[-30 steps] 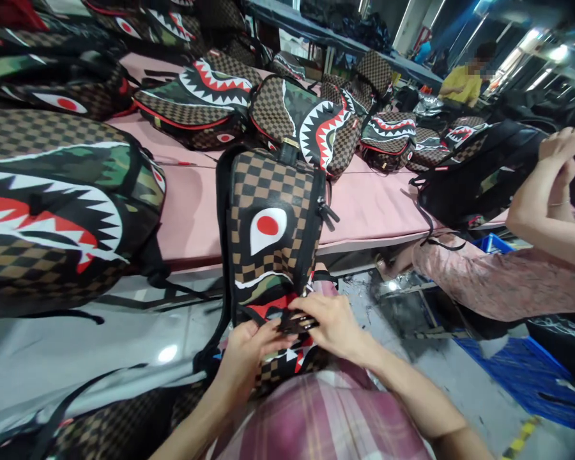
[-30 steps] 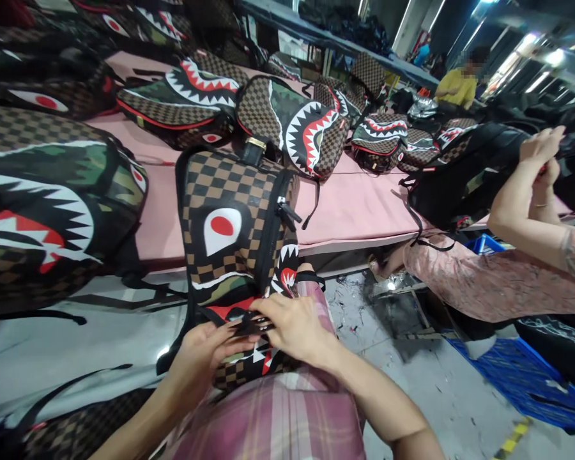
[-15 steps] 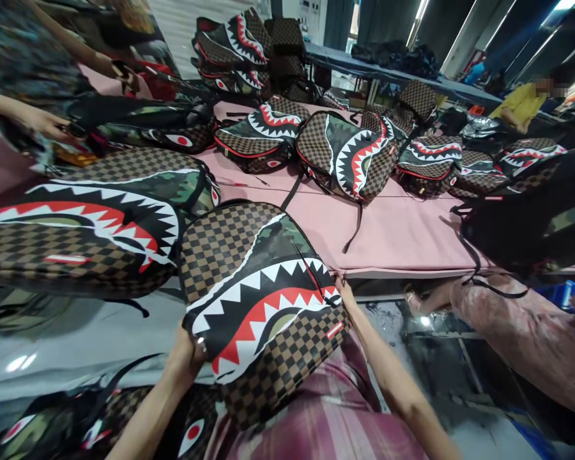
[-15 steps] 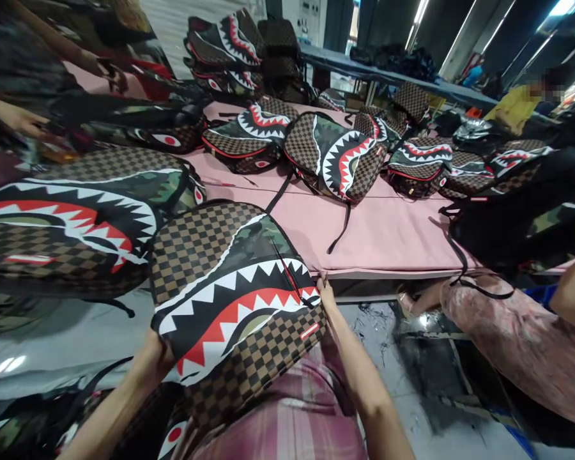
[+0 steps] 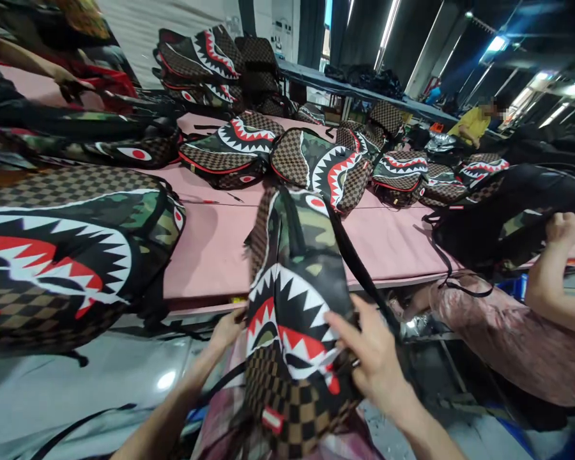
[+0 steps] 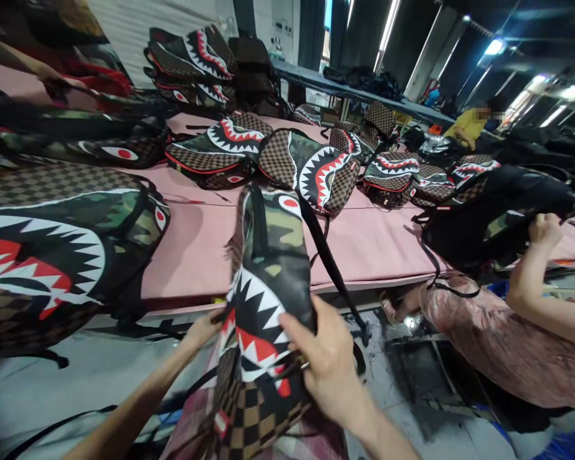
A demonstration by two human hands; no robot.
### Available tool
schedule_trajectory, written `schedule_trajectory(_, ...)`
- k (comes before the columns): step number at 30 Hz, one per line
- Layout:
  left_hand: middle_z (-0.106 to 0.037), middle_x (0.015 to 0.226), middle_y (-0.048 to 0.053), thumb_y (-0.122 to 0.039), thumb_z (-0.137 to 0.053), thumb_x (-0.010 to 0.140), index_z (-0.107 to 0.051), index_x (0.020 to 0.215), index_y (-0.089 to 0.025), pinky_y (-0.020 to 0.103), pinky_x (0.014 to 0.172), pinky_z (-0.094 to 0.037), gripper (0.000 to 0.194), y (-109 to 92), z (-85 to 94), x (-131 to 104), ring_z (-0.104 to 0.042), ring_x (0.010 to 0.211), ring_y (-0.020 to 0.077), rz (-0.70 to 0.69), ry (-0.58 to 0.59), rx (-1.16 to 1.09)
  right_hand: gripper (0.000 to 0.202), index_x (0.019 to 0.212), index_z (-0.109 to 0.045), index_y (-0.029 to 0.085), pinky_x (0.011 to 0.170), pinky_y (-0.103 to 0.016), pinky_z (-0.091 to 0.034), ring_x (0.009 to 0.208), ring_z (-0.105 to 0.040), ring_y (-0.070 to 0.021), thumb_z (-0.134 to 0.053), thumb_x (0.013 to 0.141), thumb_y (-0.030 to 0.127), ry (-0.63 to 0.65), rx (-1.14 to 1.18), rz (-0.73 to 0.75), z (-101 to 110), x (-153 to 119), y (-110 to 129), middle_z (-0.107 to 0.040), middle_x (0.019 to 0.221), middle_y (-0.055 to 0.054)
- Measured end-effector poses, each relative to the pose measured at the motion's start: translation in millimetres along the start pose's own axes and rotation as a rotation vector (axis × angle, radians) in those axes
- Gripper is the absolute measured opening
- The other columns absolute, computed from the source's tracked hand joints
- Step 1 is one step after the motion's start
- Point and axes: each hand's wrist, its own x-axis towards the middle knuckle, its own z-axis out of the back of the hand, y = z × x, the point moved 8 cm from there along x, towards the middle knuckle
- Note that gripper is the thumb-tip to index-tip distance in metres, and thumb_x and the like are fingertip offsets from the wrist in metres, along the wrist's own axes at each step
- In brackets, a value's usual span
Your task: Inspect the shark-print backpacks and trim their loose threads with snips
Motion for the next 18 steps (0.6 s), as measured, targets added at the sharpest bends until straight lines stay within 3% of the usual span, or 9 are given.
schedule_trajectory(3, -0.065, 0.088, 0.007, -0.023, -0.056, 0.076, -0.061, 0.088, -0.015, 0.037, 0.088, -0.045, 0.015, -41.1, 23.7, 0.7, -0.057, 0.104, 0.0273, -0.088, -0.172, 0.057, 0.052, 0.125, -0.051, 0.029, 0.087, -0.042, -0.046, 0.12, -0.042, -0.0267, -0.049, 0.078, 0.005, 0.016, -0.109, 0.068, -26.3, -20.6, 27.9, -0.036, 0.133, -0.013)
schedule_trajectory(4, -0.065, 0.095, 0.006, -0.026, -0.053, 0.078, -0.061, 0.092, -0.017, 0.036, 0.094, -0.041, 0.018, -67.2, 31.5, -7.3, -0.054, 0.109, 0.0251, -0.196, -0.23, 0.075, 0.053, 0.124, -0.051, 0.03, 0.086, -0.043, -0.047, 0.121, -0.041, -0.0274, -0.049, 0.077, 0.005, 0.041, -0.109, 0.069, -34.9, -26.7, 32.0, -0.034, 0.134, -0.013)
schedule_trajectory(5, -0.064, 0.102, 0.006, -0.029, -0.05, 0.081, -0.061, 0.098, -0.018, 0.037, 0.097, -0.039, 0.023, -103.6, 34.9, -21.3, -0.053, 0.111, 0.0238, -0.411, -0.277, 0.138, 0.054, 0.124, -0.051, 0.031, 0.086, -0.043, -0.047, 0.121, -0.041, -0.0277, -0.05, 0.077, 0.005, 0.079, -0.098, 0.063, -41.6, -31.7, 34.0, -0.033, 0.134, -0.013)
schedule_trajectory(7, -0.061, 0.113, 0.006, -0.033, -0.046, 0.085, -0.061, 0.103, -0.019, 0.041, 0.103, -0.034, 0.027, -177.4, 20.1, -64.9, -0.051, 0.114, 0.0222, -0.956, -0.259, 0.249, 0.055, 0.122, -0.051, 0.033, 0.085, -0.041, -0.048, 0.119, -0.043, -0.0257, -0.048, 0.076, 0.004, 0.182, -0.035, 0.053, -48.3, -36.8, 33.6, -0.036, 0.132, -0.011)
schedule_trajectory(9, -0.058, 0.122, 0.007, -0.036, -0.049, 0.085, -0.061, 0.106, -0.021, 0.047, 0.106, -0.026, 0.029, -216.2, -28.3, -95.1, -0.039, 0.126, 0.0256, -1.272, 0.053, 0.533, 0.055, 0.121, -0.05, 0.034, 0.084, -0.035, -0.049, 0.116, -0.047, -0.0216, -0.044, 0.076, 0.002, 0.327, 0.079, 0.04, -49.5, -35.5, 29.3, -0.041, 0.128, -0.008)
schedule_trajectory(11, -0.045, 0.137, 0.009, -0.044, -0.056, 0.081, -0.059, 0.115, -0.023, 0.057, 0.106, -0.018, 0.04, -217.3, -76.6, -105.3, -0.022, 0.134, 0.0331, -1.354, 0.427, 0.88, 0.056, 0.123, -0.048, 0.031, 0.085, -0.033, -0.049, 0.114, -0.048, -0.0191, -0.039, 0.077, 0.0, 0.408, 0.162, 0.041, -44.2, -26.6, 25.0, -0.044, 0.127, -0.008)
schedule_trajectory(13, -0.029, 0.147, 0.01, -0.05, -0.06, 0.076, -0.05, 0.126, -0.025, 0.065, 0.103, -0.011, 0.057, -202.5, -104.1, -102.4, -0.007, 0.137, 0.0396, -1.31, 0.685, 1.139, 0.056, 0.127, -0.043, 0.027, 0.089, -0.036, -0.047, 0.115, -0.047, -0.0197, -0.038, 0.078, 0.001, 0.404, 0.153, 0.077, -38.1, -11.8, 23.9, -0.045, 0.128, -0.009)
schedule_trajectory(15, -0.021, 0.15, 0.011, -0.052, -0.062, 0.073, -0.042, 0.133, -0.026, 0.067, 0.102, -0.008, 0.069, -192.3, -114.7, -96.0, 0.0, 0.136, 0.0419, -1.263, 0.776, 1.276, 0.056, 0.13, -0.04, 0.024, 0.091, -0.039, -0.045, 0.116, -0.045, -0.022, -0.039, 0.078, 0.002, 0.43, 0.075, 0.13, -41.7, 2.0, 27.5, -0.046, 0.129, -0.011)
schedule_trajectory(18, -0.024, 0.15, 0.01, -0.05, -0.066, 0.069, -0.044, 0.132, -0.026, 0.063, 0.104, -0.006, 0.071, -187.8, -117.9, -91.8, 0.003, 0.136, 0.0409, -1.235, 0.766, 1.373, 0.056, 0.13, -0.041, 0.02, 0.079, -0.034, -0.049, 0.105, -0.053, -0.0222, -0.039, 0.077, 0.002, 0.597, -0.056, 0.139, -63.6, 14.3, 31.8, -0.047, 0.127, -0.012)
